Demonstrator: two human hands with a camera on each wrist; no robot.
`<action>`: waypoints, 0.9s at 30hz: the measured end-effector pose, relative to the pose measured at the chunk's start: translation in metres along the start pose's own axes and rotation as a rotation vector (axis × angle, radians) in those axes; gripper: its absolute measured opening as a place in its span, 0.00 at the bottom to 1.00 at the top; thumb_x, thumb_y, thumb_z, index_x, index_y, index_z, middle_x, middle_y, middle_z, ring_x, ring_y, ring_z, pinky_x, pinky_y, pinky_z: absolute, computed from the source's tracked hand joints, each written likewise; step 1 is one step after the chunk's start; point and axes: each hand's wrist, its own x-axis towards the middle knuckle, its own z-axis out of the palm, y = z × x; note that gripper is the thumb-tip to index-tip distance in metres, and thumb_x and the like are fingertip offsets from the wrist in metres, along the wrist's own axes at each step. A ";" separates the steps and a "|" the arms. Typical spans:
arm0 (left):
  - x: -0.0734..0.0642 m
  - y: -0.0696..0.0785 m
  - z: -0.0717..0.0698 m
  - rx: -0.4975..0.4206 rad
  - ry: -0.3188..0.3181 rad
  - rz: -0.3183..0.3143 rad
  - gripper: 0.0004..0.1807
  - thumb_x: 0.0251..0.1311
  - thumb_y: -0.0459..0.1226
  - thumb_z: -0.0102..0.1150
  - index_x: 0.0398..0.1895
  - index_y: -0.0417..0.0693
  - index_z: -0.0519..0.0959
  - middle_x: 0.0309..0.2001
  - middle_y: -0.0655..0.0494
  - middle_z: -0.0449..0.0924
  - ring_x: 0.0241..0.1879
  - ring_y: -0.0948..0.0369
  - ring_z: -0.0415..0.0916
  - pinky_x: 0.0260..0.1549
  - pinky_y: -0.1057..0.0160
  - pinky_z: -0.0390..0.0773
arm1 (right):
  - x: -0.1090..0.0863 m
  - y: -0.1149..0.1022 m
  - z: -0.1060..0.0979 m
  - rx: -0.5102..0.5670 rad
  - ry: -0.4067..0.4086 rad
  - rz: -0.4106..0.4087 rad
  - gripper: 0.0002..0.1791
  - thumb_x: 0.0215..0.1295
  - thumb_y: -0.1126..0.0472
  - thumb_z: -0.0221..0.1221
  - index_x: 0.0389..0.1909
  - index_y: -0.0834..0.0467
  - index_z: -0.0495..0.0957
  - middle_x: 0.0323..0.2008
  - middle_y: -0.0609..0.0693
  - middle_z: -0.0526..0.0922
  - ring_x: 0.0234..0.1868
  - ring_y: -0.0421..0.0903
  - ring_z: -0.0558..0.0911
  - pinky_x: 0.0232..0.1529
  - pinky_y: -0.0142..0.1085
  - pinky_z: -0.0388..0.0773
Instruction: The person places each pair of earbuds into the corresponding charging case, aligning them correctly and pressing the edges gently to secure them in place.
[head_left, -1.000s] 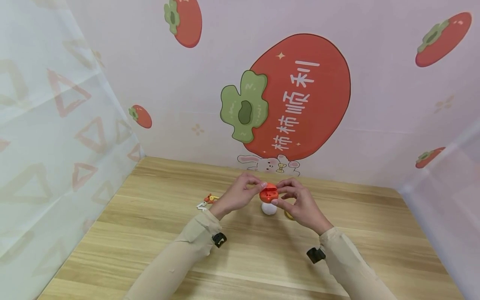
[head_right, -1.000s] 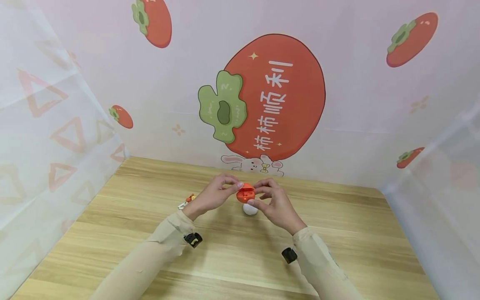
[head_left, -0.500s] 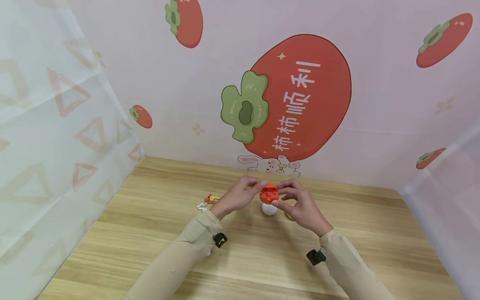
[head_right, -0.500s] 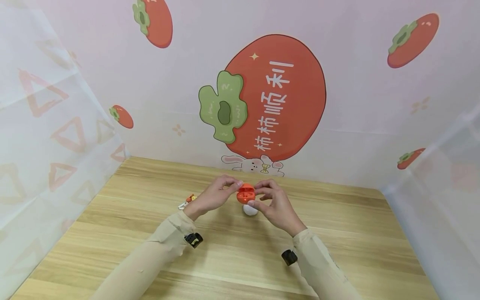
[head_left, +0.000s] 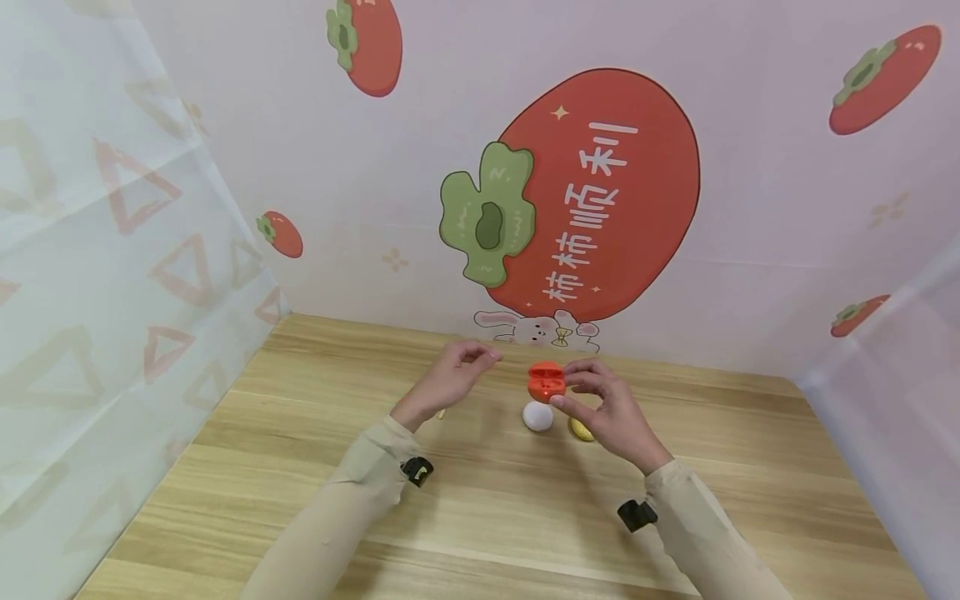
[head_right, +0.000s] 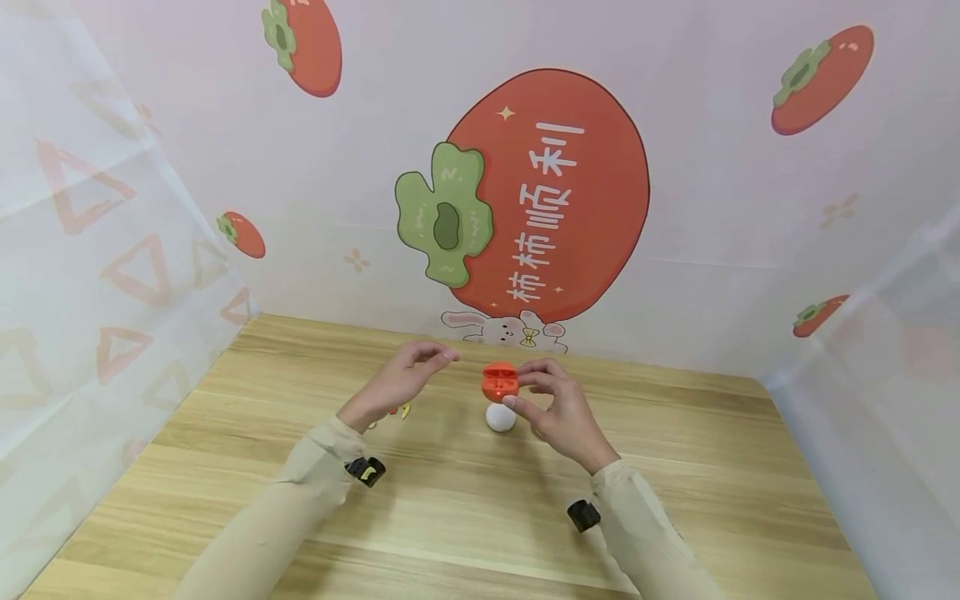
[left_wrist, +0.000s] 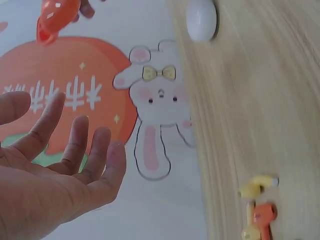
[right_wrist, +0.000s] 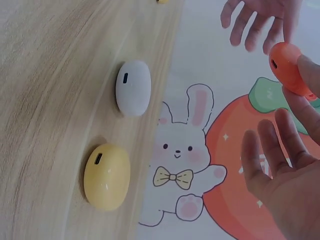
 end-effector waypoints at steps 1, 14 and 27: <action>0.000 -0.001 -0.003 0.005 0.014 0.004 0.15 0.75 0.38 0.53 0.52 0.37 0.83 0.51 0.45 0.83 0.51 0.53 0.78 0.51 0.53 0.76 | 0.000 0.001 -0.001 -0.005 0.003 -0.002 0.14 0.62 0.58 0.72 0.45 0.60 0.87 0.54 0.52 0.78 0.58 0.53 0.77 0.59 0.57 0.76; -0.007 -0.020 -0.036 0.139 0.046 -0.024 0.16 0.74 0.39 0.56 0.53 0.37 0.82 0.50 0.46 0.83 0.52 0.50 0.78 0.52 0.49 0.77 | -0.004 0.009 -0.011 -0.080 0.046 -0.026 0.16 0.61 0.57 0.72 0.47 0.61 0.86 0.64 0.54 0.75 0.70 0.57 0.67 0.62 0.65 0.66; -0.016 -0.035 -0.054 0.374 -0.020 -0.071 0.14 0.71 0.38 0.58 0.50 0.36 0.83 0.51 0.43 0.82 0.51 0.49 0.76 0.54 0.47 0.75 | -0.009 0.011 -0.014 -0.083 0.060 -0.020 0.14 0.61 0.58 0.72 0.45 0.61 0.87 0.65 0.55 0.74 0.70 0.58 0.66 0.62 0.67 0.65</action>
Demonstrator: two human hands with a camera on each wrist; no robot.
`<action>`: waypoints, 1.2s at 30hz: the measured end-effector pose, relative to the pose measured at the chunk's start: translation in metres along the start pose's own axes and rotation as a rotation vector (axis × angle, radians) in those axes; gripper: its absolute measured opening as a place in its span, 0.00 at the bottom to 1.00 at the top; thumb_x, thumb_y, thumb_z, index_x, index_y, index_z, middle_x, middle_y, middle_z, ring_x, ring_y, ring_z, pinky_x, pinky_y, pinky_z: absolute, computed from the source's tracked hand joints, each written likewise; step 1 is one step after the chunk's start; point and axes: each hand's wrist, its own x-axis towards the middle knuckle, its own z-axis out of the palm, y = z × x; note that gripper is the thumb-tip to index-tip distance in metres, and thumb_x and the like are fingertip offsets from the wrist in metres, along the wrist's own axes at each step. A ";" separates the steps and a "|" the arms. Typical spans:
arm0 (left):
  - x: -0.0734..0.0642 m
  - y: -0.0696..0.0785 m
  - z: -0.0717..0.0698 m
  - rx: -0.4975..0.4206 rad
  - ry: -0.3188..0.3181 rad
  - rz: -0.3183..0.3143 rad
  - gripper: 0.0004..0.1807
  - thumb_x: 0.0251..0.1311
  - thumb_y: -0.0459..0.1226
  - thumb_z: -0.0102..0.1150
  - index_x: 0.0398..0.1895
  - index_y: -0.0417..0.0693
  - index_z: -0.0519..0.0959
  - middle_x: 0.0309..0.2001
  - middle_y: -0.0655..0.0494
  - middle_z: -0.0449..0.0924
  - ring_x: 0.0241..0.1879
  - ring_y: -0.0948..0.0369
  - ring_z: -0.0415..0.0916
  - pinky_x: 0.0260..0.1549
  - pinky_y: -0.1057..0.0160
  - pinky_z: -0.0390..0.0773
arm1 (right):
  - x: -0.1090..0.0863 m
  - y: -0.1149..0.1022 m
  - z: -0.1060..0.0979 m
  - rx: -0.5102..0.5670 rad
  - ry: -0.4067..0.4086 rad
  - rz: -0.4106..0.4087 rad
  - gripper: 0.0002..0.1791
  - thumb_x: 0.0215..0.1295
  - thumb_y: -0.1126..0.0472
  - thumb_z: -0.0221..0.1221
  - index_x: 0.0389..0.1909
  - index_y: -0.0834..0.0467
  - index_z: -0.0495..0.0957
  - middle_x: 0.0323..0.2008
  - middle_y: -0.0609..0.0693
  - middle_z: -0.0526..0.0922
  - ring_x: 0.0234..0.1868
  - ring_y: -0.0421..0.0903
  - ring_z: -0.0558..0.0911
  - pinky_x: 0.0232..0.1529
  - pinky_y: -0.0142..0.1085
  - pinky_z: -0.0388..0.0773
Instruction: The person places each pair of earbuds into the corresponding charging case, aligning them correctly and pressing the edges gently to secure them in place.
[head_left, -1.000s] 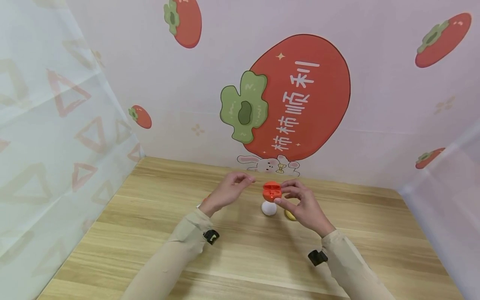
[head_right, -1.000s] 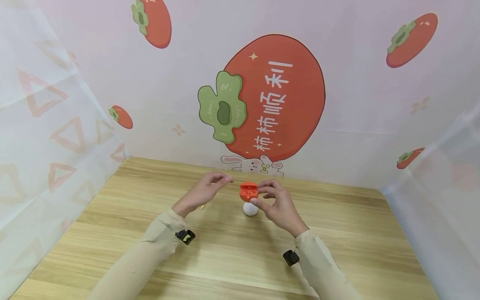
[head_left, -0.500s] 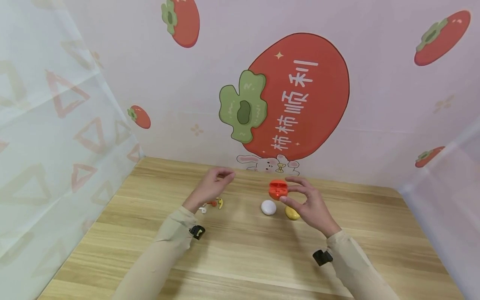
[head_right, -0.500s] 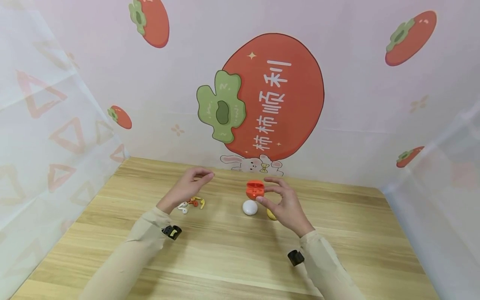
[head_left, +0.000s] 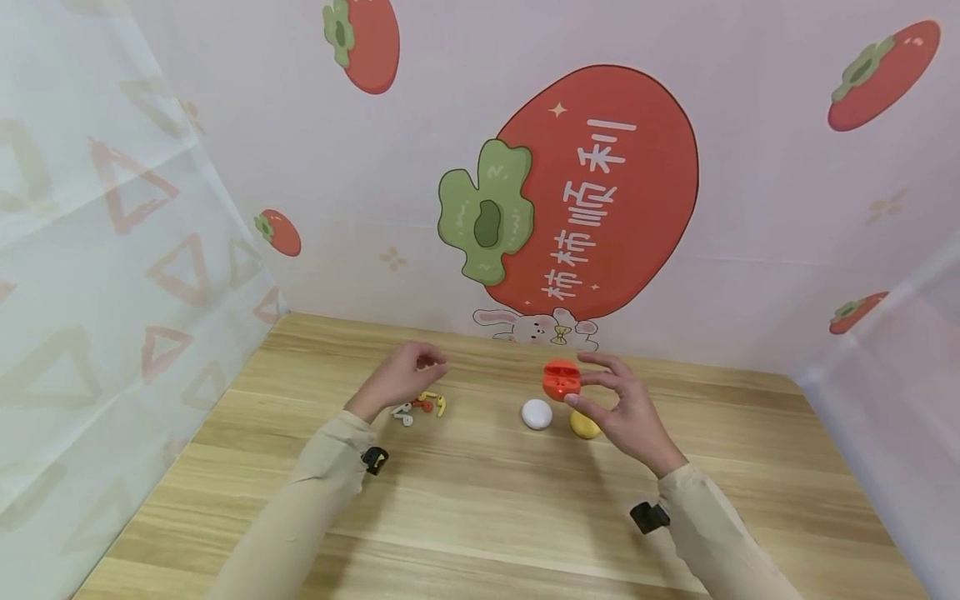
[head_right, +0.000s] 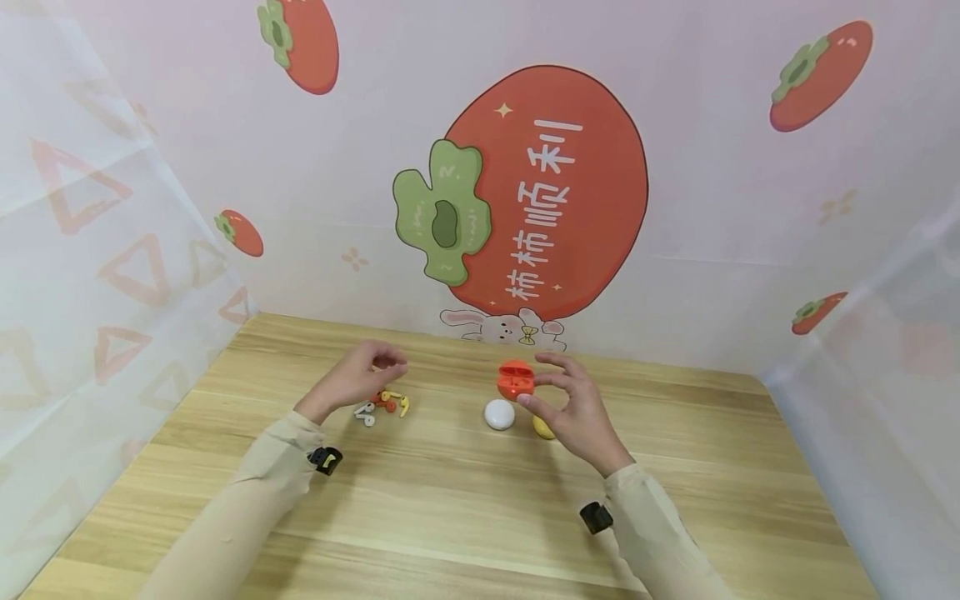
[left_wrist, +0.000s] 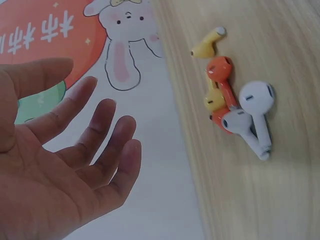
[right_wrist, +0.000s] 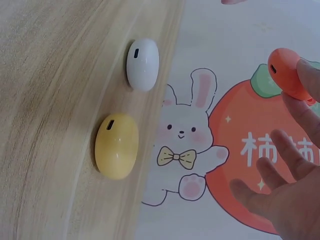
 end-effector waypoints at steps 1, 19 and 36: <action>-0.001 0.000 -0.001 0.009 -0.004 0.005 0.14 0.70 0.37 0.59 0.50 0.35 0.83 0.51 0.43 0.82 0.51 0.48 0.77 0.54 0.47 0.75 | 0.000 0.000 0.000 0.003 0.001 0.000 0.14 0.61 0.59 0.72 0.45 0.61 0.87 0.65 0.56 0.74 0.70 0.58 0.66 0.62 0.67 0.65; -0.011 -0.023 -0.007 0.066 -0.029 -0.020 0.13 0.70 0.37 0.59 0.47 0.36 0.83 0.51 0.40 0.81 0.52 0.45 0.77 0.53 0.43 0.76 | -0.008 0.003 -0.001 -0.017 0.007 0.001 0.14 0.62 0.57 0.71 0.45 0.61 0.87 0.64 0.54 0.75 0.68 0.59 0.69 0.60 0.66 0.67; -0.017 -0.035 -0.009 0.069 -0.010 -0.047 0.12 0.68 0.37 0.60 0.45 0.35 0.83 0.49 0.38 0.81 0.48 0.46 0.78 0.50 0.44 0.77 | -0.010 0.006 0.002 0.008 0.012 0.006 0.15 0.62 0.58 0.72 0.45 0.62 0.87 0.63 0.57 0.76 0.67 0.60 0.71 0.60 0.66 0.68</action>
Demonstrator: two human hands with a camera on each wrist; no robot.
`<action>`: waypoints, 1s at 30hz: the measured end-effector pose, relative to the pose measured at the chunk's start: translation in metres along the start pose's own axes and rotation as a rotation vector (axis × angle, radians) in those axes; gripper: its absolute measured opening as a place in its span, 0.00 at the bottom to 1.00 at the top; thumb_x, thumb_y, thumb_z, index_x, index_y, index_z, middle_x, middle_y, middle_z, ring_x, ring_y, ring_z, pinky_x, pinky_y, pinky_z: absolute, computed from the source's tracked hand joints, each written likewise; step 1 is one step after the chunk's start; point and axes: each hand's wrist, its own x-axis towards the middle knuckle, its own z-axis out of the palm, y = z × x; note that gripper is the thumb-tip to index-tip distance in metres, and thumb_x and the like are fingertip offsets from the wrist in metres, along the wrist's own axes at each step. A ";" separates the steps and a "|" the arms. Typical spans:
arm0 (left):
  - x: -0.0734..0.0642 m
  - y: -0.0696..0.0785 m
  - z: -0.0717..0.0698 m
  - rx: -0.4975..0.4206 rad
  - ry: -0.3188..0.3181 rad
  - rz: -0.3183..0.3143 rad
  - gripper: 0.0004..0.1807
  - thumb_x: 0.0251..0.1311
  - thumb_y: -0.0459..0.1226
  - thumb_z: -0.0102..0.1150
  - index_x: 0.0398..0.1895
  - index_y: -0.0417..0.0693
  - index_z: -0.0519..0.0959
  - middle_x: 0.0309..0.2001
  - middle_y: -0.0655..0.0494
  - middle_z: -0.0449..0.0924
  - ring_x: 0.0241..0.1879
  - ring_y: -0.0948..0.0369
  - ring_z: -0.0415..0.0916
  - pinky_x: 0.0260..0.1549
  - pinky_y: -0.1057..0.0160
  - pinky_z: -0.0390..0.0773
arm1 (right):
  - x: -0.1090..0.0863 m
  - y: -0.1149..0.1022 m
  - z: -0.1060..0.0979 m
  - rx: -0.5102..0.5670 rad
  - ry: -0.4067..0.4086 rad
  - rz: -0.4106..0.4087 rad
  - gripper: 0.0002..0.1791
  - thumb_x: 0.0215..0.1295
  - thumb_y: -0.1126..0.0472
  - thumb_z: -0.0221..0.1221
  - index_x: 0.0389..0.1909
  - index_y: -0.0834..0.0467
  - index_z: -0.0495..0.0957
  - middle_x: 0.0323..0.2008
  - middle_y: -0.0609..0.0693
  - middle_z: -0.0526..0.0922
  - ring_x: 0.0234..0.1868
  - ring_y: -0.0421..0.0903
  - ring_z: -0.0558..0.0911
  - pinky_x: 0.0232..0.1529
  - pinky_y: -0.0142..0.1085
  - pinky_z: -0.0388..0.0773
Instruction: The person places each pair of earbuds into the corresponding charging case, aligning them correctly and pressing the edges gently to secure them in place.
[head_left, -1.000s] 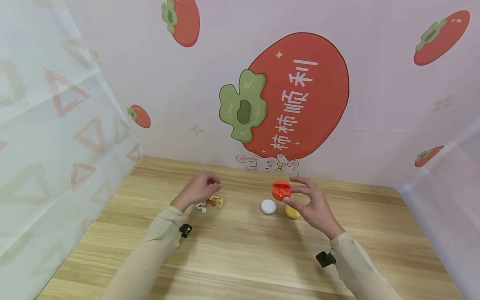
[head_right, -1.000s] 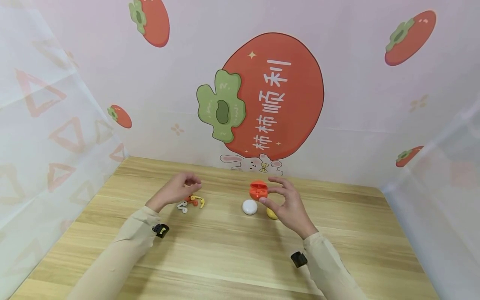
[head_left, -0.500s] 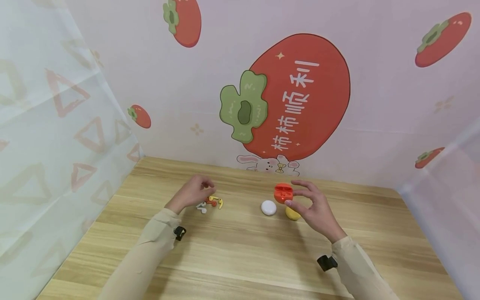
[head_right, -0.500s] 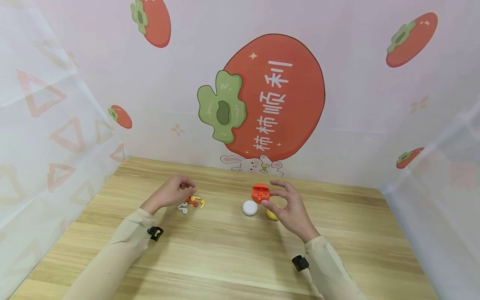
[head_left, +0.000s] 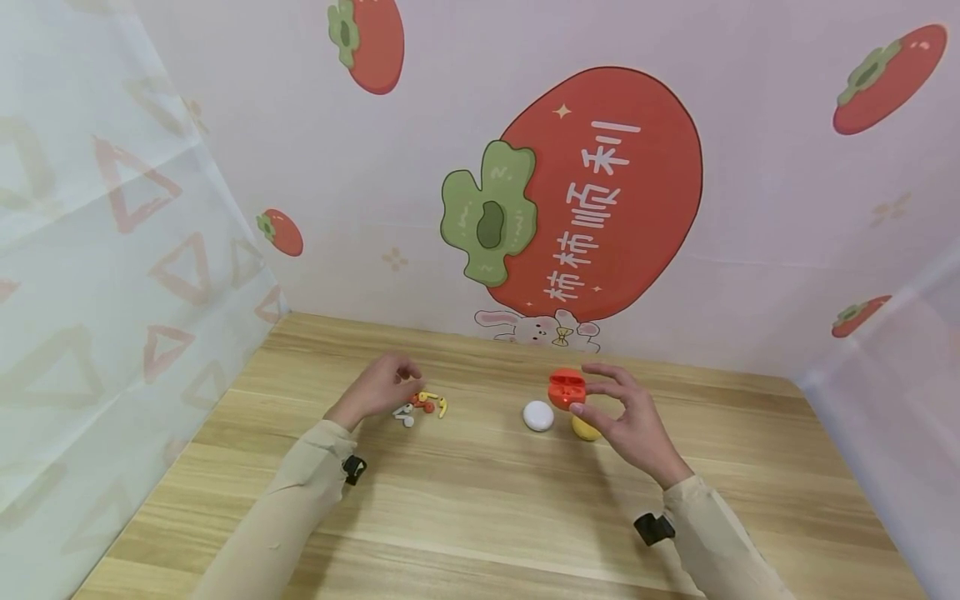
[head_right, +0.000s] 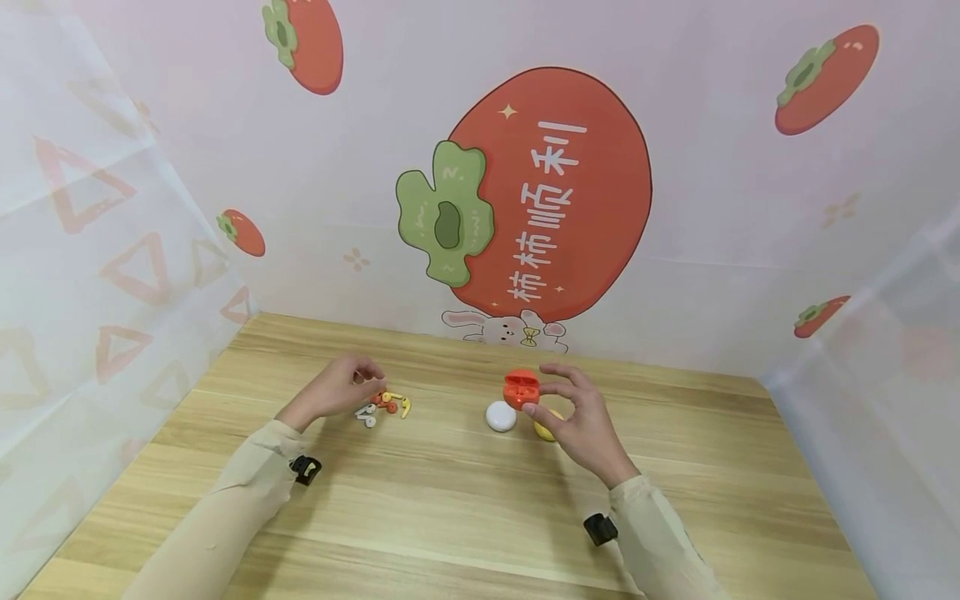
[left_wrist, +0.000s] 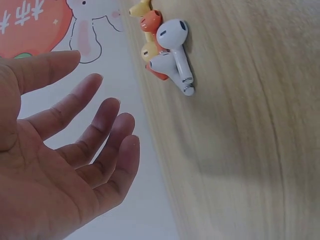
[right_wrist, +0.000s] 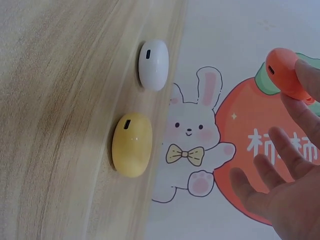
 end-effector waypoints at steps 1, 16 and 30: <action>0.000 0.000 0.000 0.000 0.001 0.000 0.12 0.68 0.37 0.60 0.45 0.35 0.84 0.49 0.39 0.81 0.47 0.46 0.78 0.49 0.44 0.77 | 0.000 0.000 0.000 0.000 0.000 0.000 0.15 0.62 0.58 0.72 0.45 0.62 0.87 0.63 0.57 0.76 0.67 0.60 0.71 0.60 0.66 0.69; -0.003 -0.006 0.003 0.014 -0.012 -0.079 0.13 0.68 0.38 0.61 0.46 0.36 0.83 0.50 0.38 0.81 0.47 0.48 0.79 0.50 0.44 0.77 | -0.002 0.003 0.001 -0.001 0.007 -0.015 0.14 0.61 0.59 0.72 0.45 0.61 0.87 0.61 0.55 0.78 0.65 0.59 0.73 0.59 0.65 0.69; -0.002 -0.008 0.012 0.113 0.007 -0.140 0.13 0.68 0.38 0.63 0.44 0.35 0.84 0.44 0.44 0.82 0.41 0.52 0.78 0.42 0.50 0.79 | -0.003 0.006 0.001 -0.009 0.015 -0.037 0.13 0.60 0.60 0.73 0.43 0.61 0.87 0.59 0.56 0.79 0.63 0.58 0.74 0.58 0.64 0.71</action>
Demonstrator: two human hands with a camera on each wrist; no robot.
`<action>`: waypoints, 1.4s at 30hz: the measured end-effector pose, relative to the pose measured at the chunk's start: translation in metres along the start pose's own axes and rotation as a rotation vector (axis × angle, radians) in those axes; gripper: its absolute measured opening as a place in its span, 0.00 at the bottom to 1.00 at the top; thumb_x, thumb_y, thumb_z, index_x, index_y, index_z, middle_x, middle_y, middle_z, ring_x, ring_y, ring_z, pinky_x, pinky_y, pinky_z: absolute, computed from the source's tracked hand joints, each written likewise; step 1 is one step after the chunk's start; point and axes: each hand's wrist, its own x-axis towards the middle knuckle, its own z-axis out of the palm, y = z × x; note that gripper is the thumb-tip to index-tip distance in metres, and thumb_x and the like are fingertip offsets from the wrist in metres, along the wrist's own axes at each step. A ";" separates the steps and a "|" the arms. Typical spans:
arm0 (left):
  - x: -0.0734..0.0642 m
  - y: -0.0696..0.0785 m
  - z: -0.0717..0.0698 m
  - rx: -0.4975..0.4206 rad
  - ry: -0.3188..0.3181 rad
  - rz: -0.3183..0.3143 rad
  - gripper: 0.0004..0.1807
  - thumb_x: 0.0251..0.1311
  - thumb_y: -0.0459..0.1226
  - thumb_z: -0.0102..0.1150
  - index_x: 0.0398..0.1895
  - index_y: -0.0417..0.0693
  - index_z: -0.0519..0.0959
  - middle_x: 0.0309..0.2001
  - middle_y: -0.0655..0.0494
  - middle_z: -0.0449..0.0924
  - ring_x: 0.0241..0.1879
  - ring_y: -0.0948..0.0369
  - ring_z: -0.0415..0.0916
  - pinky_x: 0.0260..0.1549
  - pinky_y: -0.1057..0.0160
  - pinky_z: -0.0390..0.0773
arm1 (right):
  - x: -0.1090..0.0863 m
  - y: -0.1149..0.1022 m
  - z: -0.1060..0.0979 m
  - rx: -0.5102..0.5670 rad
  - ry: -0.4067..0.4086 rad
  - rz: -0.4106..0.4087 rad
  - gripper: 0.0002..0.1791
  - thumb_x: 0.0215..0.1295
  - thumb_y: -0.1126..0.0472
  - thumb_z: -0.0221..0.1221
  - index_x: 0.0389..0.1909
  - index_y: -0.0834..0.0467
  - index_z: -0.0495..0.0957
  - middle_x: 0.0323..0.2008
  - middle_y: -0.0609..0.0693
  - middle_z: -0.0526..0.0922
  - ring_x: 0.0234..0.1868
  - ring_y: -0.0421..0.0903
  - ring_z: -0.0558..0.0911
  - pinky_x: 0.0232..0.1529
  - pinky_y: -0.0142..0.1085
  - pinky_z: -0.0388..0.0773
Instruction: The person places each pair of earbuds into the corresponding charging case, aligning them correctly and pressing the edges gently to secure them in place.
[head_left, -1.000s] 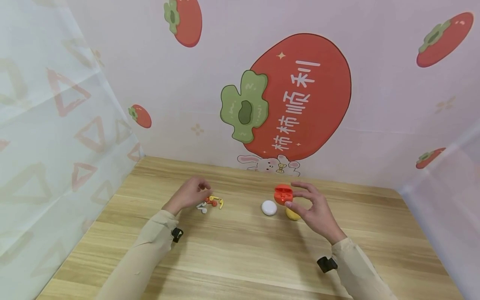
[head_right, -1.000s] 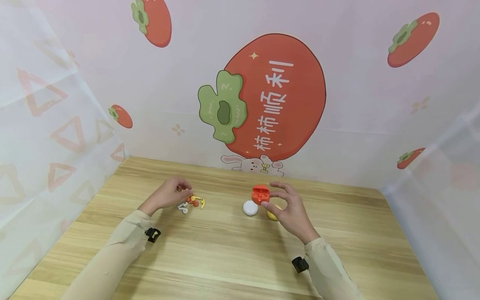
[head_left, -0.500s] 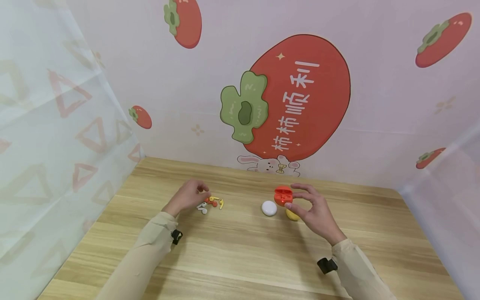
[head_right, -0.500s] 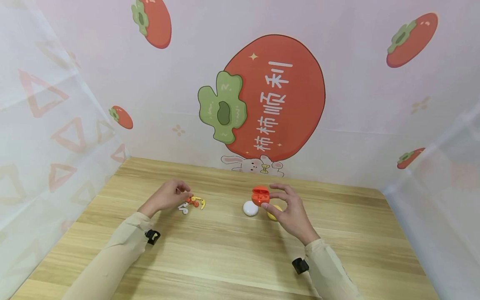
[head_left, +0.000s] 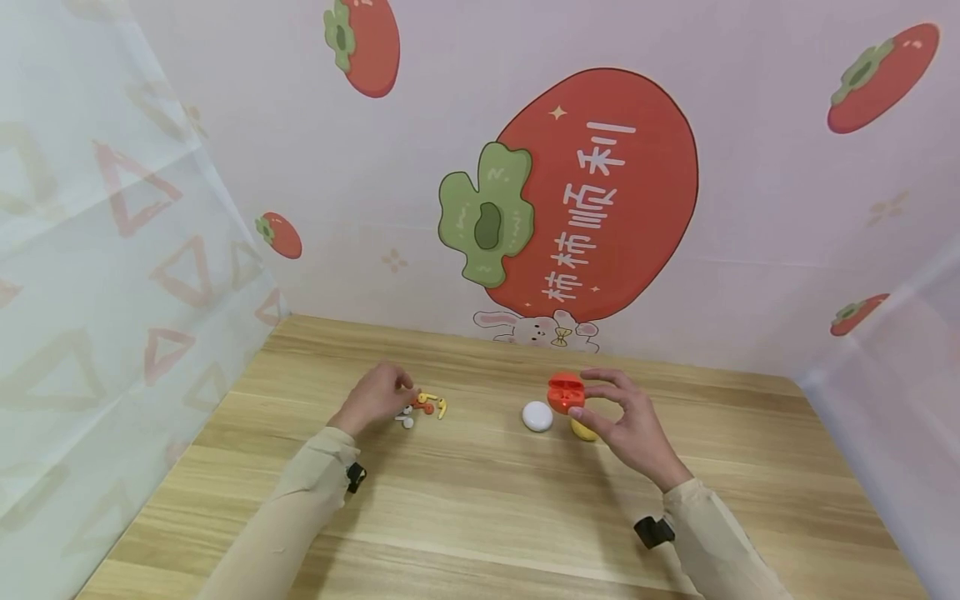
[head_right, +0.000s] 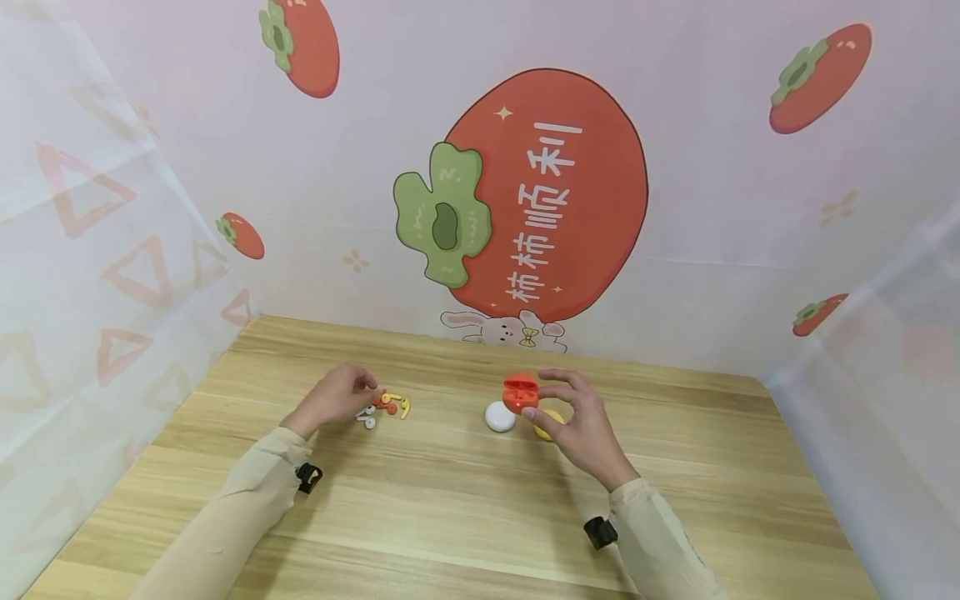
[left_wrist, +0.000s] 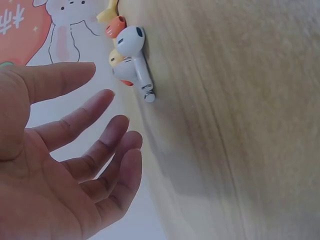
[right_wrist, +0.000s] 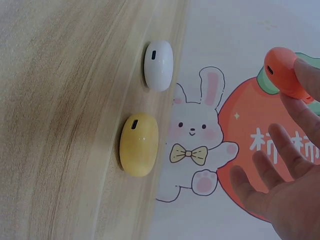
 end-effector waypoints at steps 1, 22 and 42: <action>0.000 0.000 0.001 0.009 0.002 -0.005 0.13 0.67 0.38 0.63 0.44 0.35 0.84 0.44 0.44 0.83 0.39 0.53 0.78 0.40 0.50 0.79 | 0.000 0.000 0.000 -0.003 -0.001 0.006 0.13 0.60 0.60 0.73 0.43 0.61 0.87 0.59 0.56 0.79 0.63 0.58 0.74 0.58 0.64 0.71; 0.005 0.001 0.010 0.081 0.031 -0.055 0.06 0.58 0.37 0.70 0.32 0.42 0.88 0.38 0.50 0.86 0.26 0.59 0.71 0.23 0.64 0.68 | -0.001 -0.003 0.002 -0.016 -0.006 0.010 0.15 0.58 0.60 0.74 0.44 0.61 0.87 0.58 0.56 0.79 0.63 0.58 0.74 0.59 0.62 0.69; 0.005 0.002 0.010 0.031 0.071 -0.060 0.07 0.60 0.36 0.66 0.35 0.40 0.87 0.39 0.47 0.84 0.20 0.60 0.67 0.17 0.66 0.63 | -0.002 -0.003 0.005 -0.002 -0.024 0.034 0.13 0.58 0.61 0.74 0.43 0.59 0.88 0.57 0.53 0.79 0.62 0.57 0.75 0.59 0.62 0.69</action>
